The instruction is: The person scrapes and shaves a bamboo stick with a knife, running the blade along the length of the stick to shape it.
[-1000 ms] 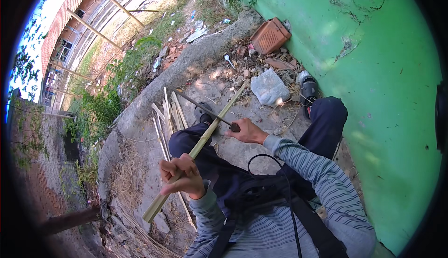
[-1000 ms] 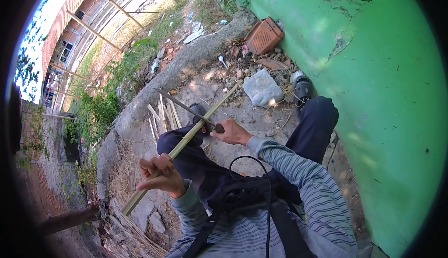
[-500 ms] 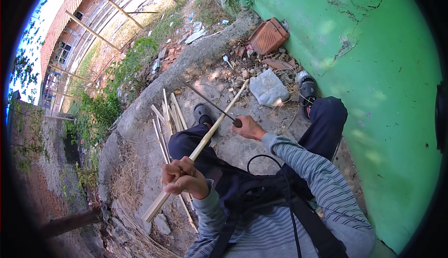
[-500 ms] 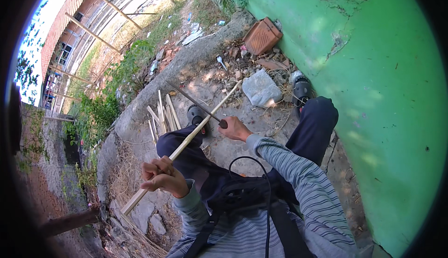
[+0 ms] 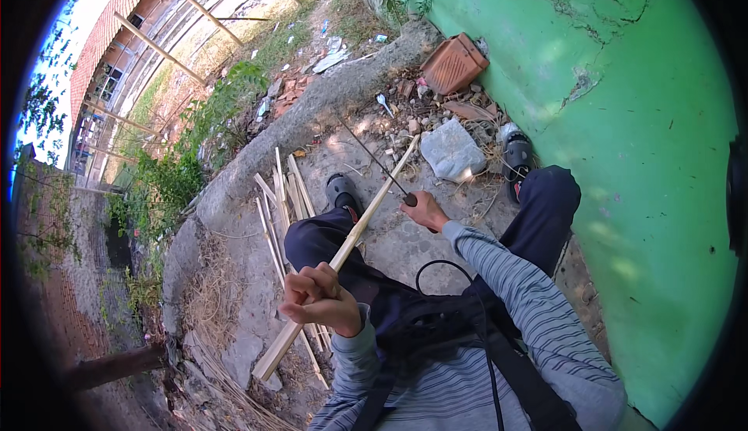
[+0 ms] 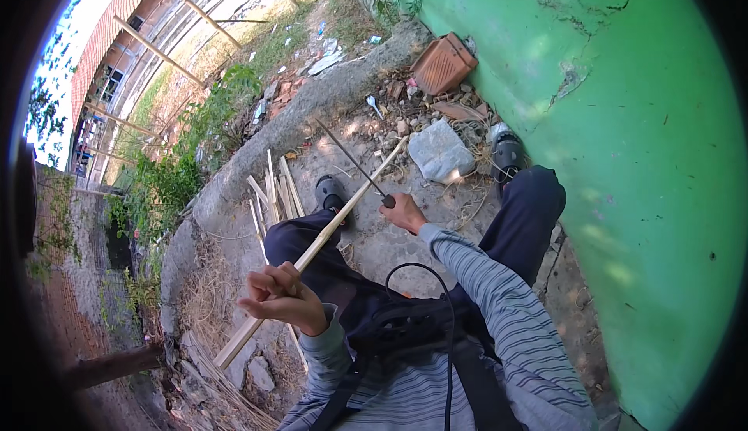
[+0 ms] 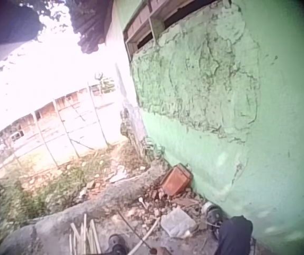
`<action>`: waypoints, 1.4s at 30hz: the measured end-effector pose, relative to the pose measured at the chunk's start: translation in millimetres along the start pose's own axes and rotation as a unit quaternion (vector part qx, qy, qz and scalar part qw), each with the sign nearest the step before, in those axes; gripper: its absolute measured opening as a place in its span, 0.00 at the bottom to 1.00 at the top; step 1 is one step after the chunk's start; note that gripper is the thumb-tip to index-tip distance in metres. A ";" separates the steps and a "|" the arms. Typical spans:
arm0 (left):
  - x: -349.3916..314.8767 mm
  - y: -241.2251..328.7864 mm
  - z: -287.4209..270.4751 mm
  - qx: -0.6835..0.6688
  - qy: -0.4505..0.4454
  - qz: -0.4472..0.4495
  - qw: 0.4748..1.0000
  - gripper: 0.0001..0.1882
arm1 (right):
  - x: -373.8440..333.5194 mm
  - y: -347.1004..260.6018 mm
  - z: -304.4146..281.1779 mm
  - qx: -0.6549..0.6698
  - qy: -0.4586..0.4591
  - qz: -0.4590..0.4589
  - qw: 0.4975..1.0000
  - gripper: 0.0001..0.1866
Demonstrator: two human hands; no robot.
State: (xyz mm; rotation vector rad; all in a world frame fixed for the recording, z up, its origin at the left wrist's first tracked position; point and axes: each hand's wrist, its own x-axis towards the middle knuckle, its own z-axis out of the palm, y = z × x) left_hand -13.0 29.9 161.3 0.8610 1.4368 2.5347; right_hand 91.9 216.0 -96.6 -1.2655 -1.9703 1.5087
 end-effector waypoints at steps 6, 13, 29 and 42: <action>14.9 -4.0 4.0 -0.103 -0.118 0.014 0.988 0.22 | -27.4 -55.4 -10.4 0.016 -0.063 -0.131 0.989 0.19; 9.5 -9.6 -4.9 -0.120 -0.186 0.028 0.975 0.26 | -54.8 -110.1 -27.0 -0.006 -0.099 -0.237 0.966 0.17; 5.1 -14.8 -14.4 -0.127 -0.230 0.033 0.964 0.31 | -29.1 -73.4 -23.0 -0.003 -0.076 -0.146 0.986 0.17; 5.0 -14.7 -13.7 -0.122 -0.238 0.059 0.962 0.31 | -12.2 -42.0 -10.6 0.009 -0.052 -0.090 0.995 0.17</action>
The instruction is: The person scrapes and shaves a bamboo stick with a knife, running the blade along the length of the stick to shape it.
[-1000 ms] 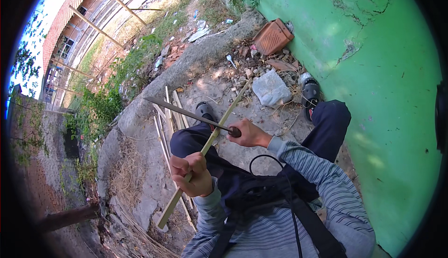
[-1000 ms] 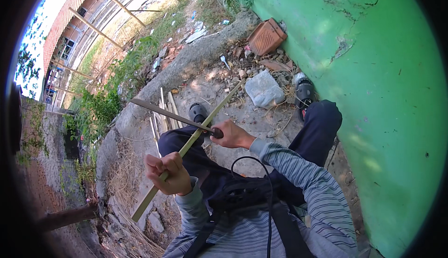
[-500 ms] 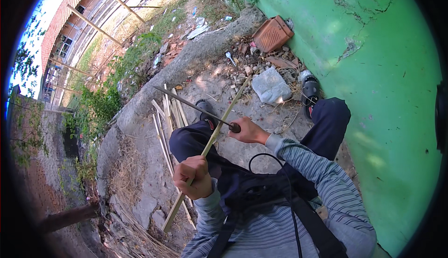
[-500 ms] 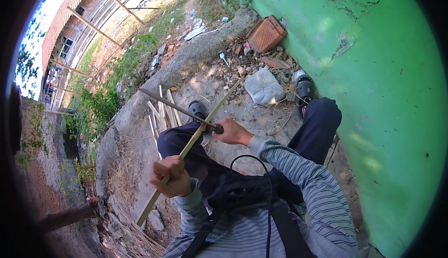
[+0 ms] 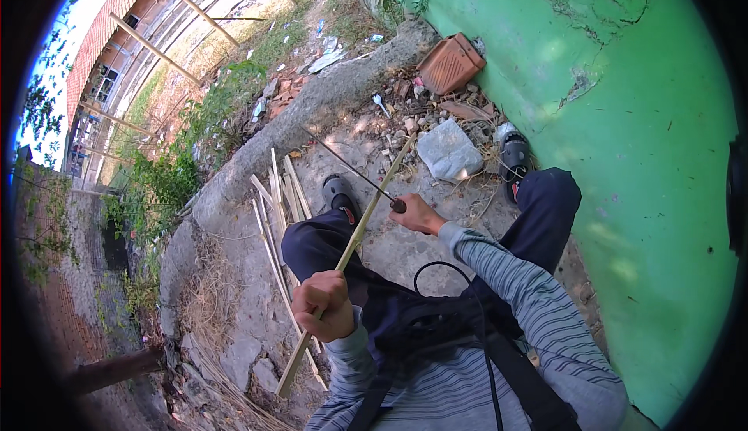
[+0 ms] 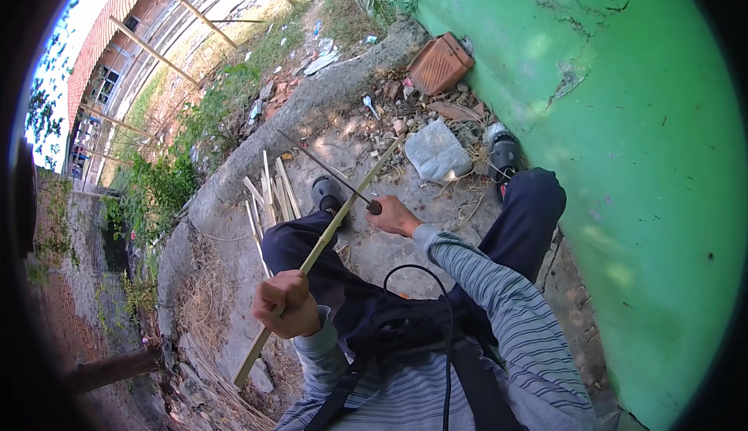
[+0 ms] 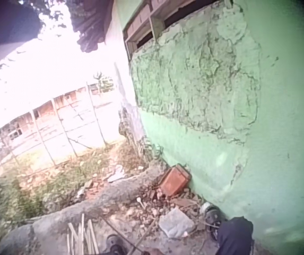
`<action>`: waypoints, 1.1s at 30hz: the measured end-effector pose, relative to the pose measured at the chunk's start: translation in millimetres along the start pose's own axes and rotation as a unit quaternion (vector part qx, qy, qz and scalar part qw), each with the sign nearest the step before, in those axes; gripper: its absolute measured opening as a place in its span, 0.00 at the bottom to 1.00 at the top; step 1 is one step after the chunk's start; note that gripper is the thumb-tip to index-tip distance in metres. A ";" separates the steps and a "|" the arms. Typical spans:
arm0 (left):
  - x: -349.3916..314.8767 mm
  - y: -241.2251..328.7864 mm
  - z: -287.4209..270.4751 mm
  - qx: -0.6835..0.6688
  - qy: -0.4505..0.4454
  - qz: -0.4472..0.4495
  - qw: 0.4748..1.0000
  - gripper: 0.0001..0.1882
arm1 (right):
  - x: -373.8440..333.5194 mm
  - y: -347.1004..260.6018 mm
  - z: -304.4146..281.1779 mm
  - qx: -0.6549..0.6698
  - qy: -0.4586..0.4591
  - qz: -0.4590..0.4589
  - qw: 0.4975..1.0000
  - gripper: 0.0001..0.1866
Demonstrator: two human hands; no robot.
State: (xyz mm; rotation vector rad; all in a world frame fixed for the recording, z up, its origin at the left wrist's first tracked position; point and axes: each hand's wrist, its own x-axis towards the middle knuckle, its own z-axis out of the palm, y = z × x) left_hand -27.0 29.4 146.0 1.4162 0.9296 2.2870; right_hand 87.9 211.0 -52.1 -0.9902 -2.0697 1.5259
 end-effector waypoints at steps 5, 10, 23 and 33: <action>0.6 2.8 -3.3 0.005 0.012 0.001 1.000 0.31 | -6.8 -9.6 7.7 -0.024 -0.029 -0.047 0.998 0.17; 4.7 -1.5 -1.8 -0.003 -0.008 -0.001 1.000 0.30 | 3.4 2.5 -1.9 -0.024 0.009 0.011 1.000 0.16; 7.6 -0.4 -10.1 -0.010 -0.052 0.010 0.999 0.30 | 6.5 9.5 0.2 -0.004 0.002 0.030 1.000 0.17; 12.8 2.9 -30.6 -0.048 -0.128 -0.030 0.990 0.31 | 5.0 -11.1 2.8 -0.055 -0.074 -0.020 0.996 0.14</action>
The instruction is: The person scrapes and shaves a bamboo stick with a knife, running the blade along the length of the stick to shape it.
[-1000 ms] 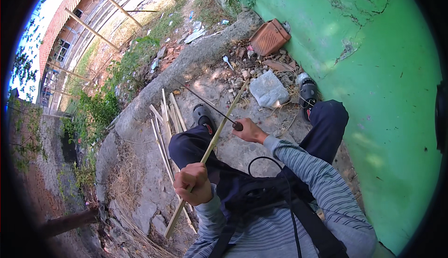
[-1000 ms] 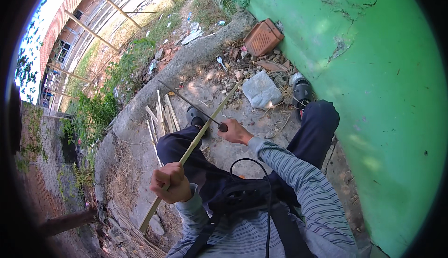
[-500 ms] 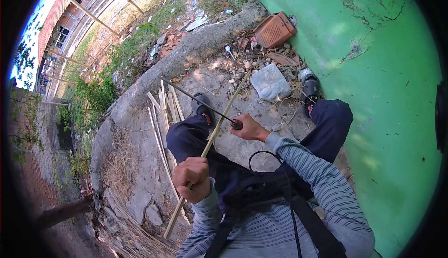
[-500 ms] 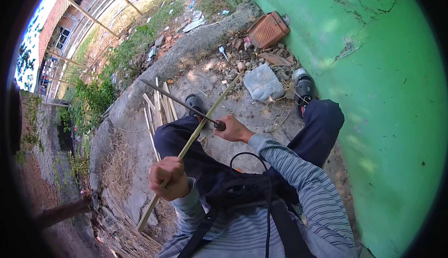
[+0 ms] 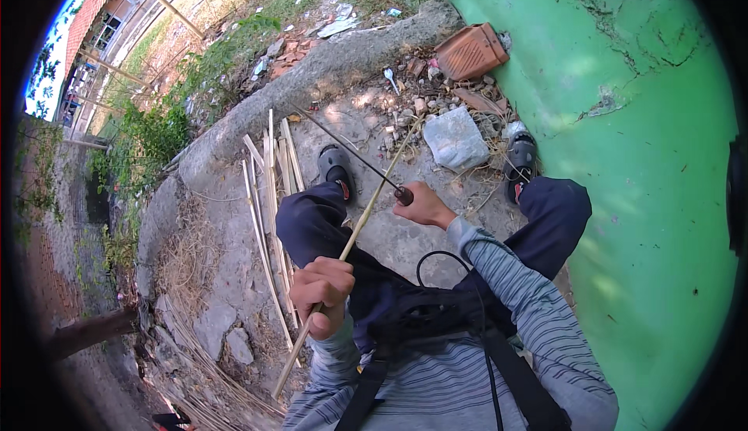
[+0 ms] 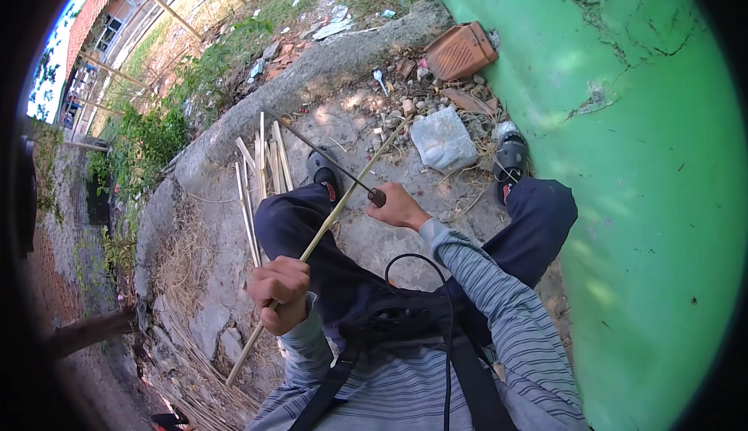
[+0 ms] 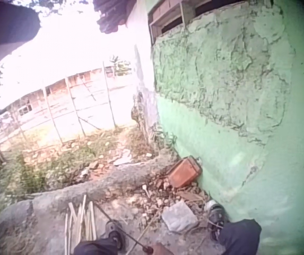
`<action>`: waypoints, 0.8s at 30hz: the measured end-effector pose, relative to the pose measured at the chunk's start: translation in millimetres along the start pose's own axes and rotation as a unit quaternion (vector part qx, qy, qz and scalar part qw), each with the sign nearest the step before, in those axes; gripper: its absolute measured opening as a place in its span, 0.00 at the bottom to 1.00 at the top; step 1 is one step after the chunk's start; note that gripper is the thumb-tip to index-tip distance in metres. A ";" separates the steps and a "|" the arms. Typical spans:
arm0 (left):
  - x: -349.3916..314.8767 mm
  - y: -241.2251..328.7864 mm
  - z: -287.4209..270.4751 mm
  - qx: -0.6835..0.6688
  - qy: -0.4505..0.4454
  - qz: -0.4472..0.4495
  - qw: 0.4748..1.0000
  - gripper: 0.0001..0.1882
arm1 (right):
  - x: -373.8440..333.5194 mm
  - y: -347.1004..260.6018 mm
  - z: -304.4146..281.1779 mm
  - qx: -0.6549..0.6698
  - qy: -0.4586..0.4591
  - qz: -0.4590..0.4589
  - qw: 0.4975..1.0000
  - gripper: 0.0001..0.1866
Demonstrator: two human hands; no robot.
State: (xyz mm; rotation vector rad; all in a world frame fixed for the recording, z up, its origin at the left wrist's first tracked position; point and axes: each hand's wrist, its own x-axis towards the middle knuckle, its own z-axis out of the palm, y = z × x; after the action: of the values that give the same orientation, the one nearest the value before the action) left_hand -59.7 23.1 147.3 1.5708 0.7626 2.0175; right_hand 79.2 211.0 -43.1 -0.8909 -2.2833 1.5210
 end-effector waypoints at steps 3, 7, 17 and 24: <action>2.5 -1.7 4.0 -0.006 0.017 -0.004 1.000 0.30 | 9.3 34.4 -3.3 0.026 0.032 0.041 0.998 0.15; -1.4 -1.0 2.5 -0.007 0.023 -0.009 1.000 0.30 | 4.9 19.6 2.5 0.055 0.017 0.017 0.998 0.15; 2.7 -3.3 1.0 -0.024 0.012 -0.007 1.000 0.30 | 28.1 64.7 -7.6 0.054 0.043 0.073 0.995 0.15; -2.4 1.2 0.0 -0.014 0.027 -0.009 1.000 0.30 | 20.5 31.2 9.1 0.049 -0.029 0.003 0.998 0.16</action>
State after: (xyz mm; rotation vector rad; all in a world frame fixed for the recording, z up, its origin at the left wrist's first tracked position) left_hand -59.1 20.6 146.4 1.4948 0.7636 2.0566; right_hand 69.3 225.1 -77.4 -0.8383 -2.2254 1.6678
